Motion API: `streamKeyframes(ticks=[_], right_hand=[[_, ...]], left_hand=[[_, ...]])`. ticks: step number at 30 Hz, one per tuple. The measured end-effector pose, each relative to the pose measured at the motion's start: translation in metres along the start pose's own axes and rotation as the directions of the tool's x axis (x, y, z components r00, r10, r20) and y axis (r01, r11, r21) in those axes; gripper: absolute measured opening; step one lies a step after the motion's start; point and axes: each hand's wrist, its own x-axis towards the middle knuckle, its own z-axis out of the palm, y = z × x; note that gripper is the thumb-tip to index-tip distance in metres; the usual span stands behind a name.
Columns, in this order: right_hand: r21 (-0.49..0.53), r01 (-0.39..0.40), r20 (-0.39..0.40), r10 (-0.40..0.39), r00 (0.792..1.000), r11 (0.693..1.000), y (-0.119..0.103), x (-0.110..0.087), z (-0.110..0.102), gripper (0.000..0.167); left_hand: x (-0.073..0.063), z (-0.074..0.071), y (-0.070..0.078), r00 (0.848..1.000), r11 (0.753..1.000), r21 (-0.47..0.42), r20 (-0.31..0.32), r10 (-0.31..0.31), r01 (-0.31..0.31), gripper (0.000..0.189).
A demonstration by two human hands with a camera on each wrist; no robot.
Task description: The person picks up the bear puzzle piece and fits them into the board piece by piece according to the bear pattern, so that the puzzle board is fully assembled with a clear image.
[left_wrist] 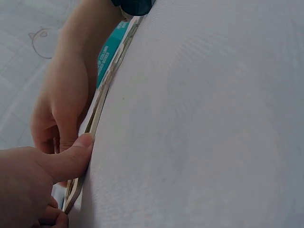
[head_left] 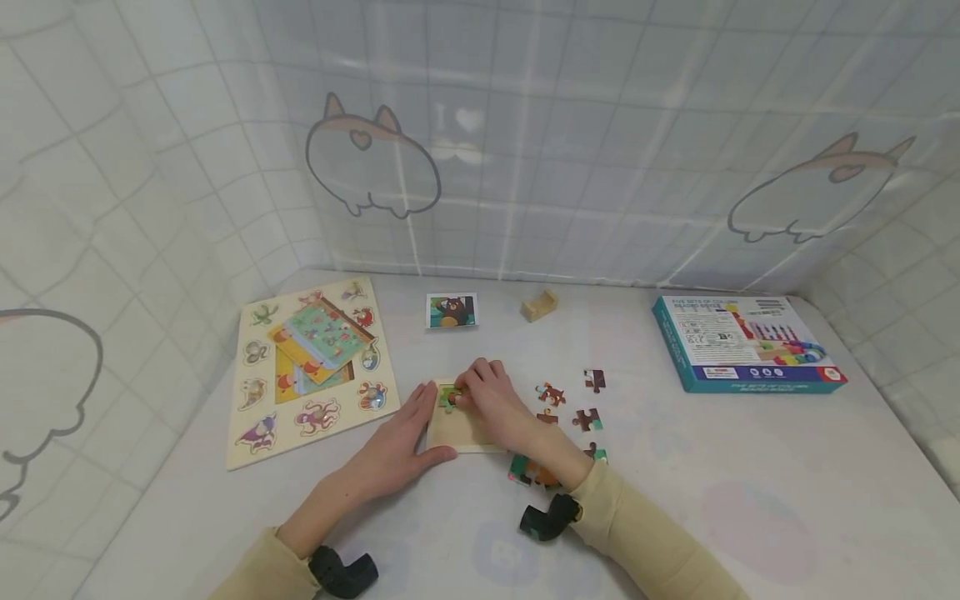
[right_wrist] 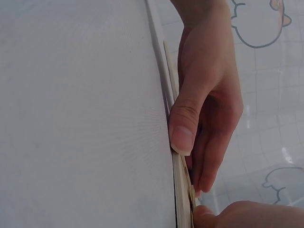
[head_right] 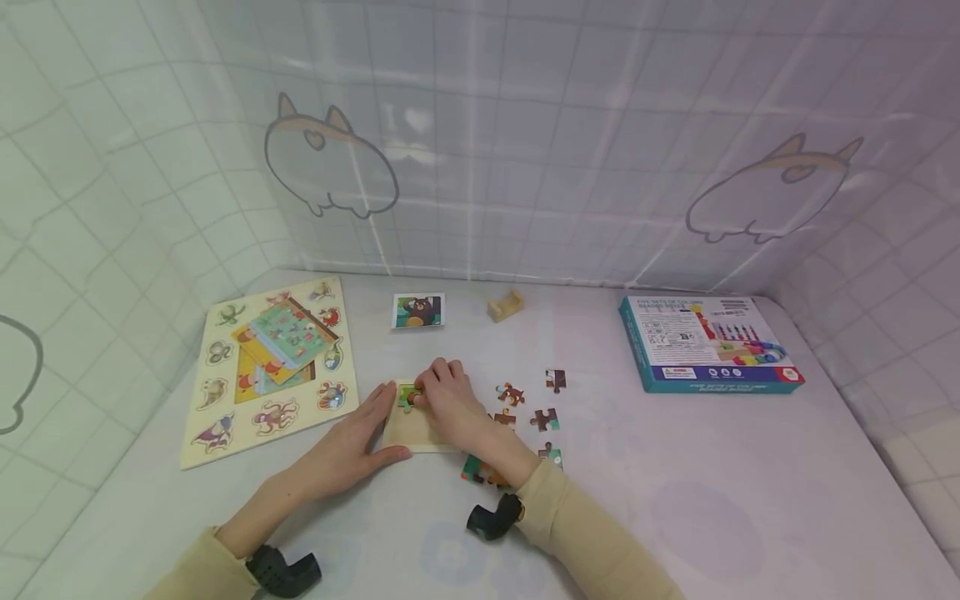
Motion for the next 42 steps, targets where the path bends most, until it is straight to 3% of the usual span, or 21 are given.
streamKeyframes(ticks=[15, 23, 35, 42], right_hand=[[-0.015, 0.064, -0.084, -0.065, 0.994, 0.998, 0.0008, -0.0023, 0.0038, 0.019], [-0.035, 0.018, -0.071, -0.021, 0.997, 0.999, 0.0, -0.0003, 0.0046, 0.032], [-0.058, -0.019, -0.067, 0.016, 0.998, 0.998, 0.0002, -0.0006, 0.0081, 0.03], [-0.073, -0.031, -0.062, 0.027, 0.998, 0.997, -0.0016, -0.0007, 0.0076, 0.03]], left_hand=[[0.0003, -0.0006, 0.0003, 1.0, 1.0, 0.009, 0.001, 0.005, -0.005, 0.099], [0.0007, -0.0013, 0.001, 1.0, 1.0, 0.012, -0.006, 0.008, -0.008, 0.099], [0.0001, 0.0002, 0.0009, 1.0, 1.0, 0.014, -0.01, 0.012, -0.012, 0.098], [-0.0007, 0.0014, -0.0012, 0.998, 0.998, 0.033, -0.035, 0.055, -0.054, 0.096]])
